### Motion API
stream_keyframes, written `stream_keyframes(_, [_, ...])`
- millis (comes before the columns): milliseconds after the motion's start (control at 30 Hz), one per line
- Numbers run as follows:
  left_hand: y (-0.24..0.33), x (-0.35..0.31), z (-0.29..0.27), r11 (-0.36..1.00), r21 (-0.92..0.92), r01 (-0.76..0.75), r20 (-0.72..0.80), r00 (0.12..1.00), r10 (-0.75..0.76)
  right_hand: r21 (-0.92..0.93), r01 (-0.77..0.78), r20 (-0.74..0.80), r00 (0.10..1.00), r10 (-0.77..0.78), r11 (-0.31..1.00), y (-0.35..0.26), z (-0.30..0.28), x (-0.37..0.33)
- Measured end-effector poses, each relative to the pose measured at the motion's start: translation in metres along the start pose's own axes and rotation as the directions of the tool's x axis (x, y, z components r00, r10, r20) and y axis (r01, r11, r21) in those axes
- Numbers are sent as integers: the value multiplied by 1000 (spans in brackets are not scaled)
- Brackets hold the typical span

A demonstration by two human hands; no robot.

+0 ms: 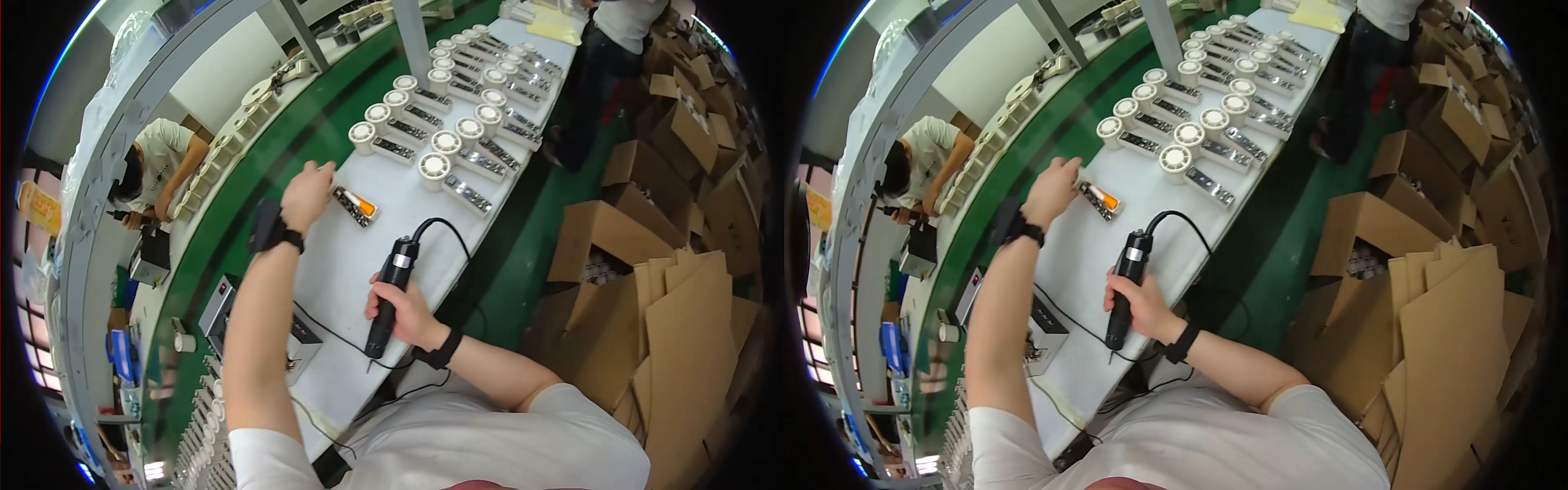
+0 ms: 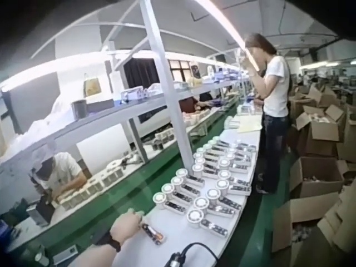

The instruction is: The person assembles electronic components by joining a circuit board and a plastic housing, then uses a power screwdriver to fasten them together. After each unit is complete, the person sets it down and repeats the process with new components.

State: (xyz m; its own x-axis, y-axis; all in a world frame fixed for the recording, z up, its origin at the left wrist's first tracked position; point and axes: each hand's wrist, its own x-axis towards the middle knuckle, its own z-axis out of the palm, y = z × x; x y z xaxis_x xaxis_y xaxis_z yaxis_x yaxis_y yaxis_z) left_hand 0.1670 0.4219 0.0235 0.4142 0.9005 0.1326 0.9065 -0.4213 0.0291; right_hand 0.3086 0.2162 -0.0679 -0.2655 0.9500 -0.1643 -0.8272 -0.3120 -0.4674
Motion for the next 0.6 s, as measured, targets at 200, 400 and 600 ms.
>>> stream_keyframes(200, [23, -90, -74, 996, -30, 85, -53, 995, -87, 19, 8, 11, 1000, -8, 1000, -2, -1, -4])
stream_keyframes(400, [76, -260, -128, 936, -261, 235, -178, 941, -286, -39, 40, -110, 993, -44, 998, -4, 1, -9])
stream_keyframes(600, [100, -405, -90, 730, -460, 506, 142, 853, -502, 15, -3, -4, 1000, 3, 1000, -6, -16, -1])
